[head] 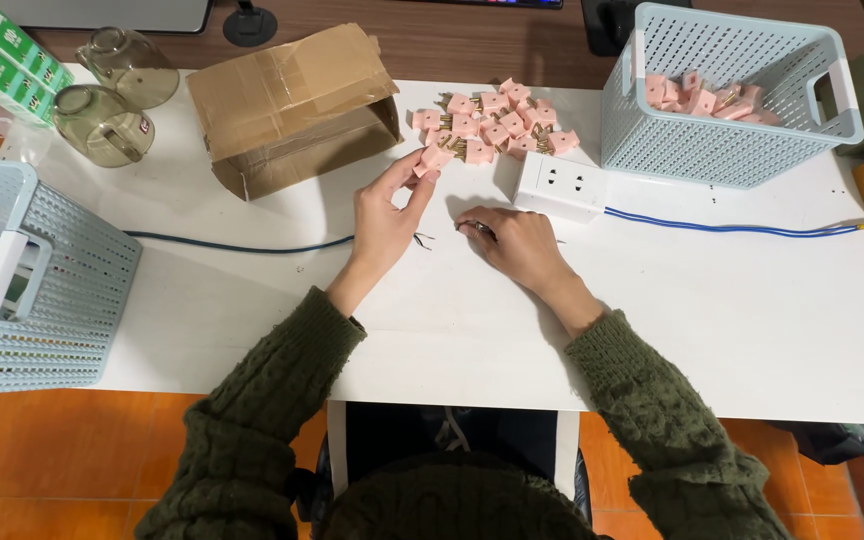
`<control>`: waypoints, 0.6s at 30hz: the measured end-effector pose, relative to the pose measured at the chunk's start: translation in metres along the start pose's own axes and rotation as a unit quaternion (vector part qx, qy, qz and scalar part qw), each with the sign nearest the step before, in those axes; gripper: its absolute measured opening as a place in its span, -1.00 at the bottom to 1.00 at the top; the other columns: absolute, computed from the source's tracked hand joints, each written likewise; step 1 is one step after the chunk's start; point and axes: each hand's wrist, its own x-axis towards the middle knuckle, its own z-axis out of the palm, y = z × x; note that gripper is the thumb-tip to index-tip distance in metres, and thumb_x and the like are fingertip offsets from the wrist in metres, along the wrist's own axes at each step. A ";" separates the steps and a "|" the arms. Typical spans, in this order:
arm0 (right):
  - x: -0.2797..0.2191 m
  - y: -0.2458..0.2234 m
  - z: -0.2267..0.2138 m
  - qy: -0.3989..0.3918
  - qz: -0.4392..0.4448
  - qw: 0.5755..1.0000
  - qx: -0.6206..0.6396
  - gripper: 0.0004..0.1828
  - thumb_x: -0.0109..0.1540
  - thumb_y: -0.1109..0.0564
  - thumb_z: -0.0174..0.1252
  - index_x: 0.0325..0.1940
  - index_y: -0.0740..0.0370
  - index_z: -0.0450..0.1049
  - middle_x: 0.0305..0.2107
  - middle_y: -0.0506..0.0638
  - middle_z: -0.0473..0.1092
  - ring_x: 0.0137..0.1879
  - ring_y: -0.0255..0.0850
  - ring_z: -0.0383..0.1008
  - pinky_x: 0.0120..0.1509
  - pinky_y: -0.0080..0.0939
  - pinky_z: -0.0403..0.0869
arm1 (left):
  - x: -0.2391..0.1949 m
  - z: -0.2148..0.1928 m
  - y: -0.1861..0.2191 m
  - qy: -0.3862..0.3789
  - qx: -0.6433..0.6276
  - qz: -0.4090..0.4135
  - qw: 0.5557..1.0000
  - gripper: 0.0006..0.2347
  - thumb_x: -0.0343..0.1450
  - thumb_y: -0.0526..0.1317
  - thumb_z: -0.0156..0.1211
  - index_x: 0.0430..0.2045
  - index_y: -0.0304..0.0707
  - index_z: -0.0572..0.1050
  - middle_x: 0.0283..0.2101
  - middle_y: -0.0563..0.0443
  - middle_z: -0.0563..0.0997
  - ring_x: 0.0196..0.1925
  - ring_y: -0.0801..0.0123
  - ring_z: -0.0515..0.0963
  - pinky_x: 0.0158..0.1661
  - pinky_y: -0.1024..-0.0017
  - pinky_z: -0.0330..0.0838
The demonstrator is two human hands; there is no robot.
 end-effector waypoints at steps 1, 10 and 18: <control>-0.001 0.002 0.000 -0.001 0.000 1.000 0.000 -0.77 0.48 -0.11 0.31 0.14 -0.10 0.76 -0.30 -0.04 0.73 -0.24 0.10 0.77 -0.04 0.10 0.66 | -0.001 0.002 0.000 0.000 0.000 -0.001 1.000 -0.74 0.60 -0.35 0.44 0.20 -0.21 0.71 -0.02 -0.22 0.85 -0.03 0.18 0.87 0.05 0.24 0.72; -0.001 0.004 0.003 -0.018 -0.041 0.996 -0.073 -0.81 0.48 -0.10 0.20 0.16 -0.19 0.59 -0.24 -0.02 0.74 -0.21 0.16 0.78 0.02 0.24 0.69 | -0.005 0.006 -0.005 -0.043 -0.101 -0.168 0.980 -0.70 0.56 -0.26 0.50 0.18 -0.34 0.71 -0.08 -0.23 0.86 -0.01 0.35 0.83 0.14 0.26 0.68; -0.008 0.016 -0.005 0.102 0.017 0.992 0.075 -0.81 0.54 -0.15 0.19 0.16 -0.12 0.57 -0.63 -0.07 0.57 -0.46 -0.01 0.67 -0.19 -0.08 0.60 | -0.017 0.013 0.015 -0.083 -0.098 -0.220 0.967 -0.68 0.51 -0.23 0.55 0.15 -0.32 0.74 -0.11 -0.15 0.88 -0.06 0.40 0.84 0.07 0.34 0.71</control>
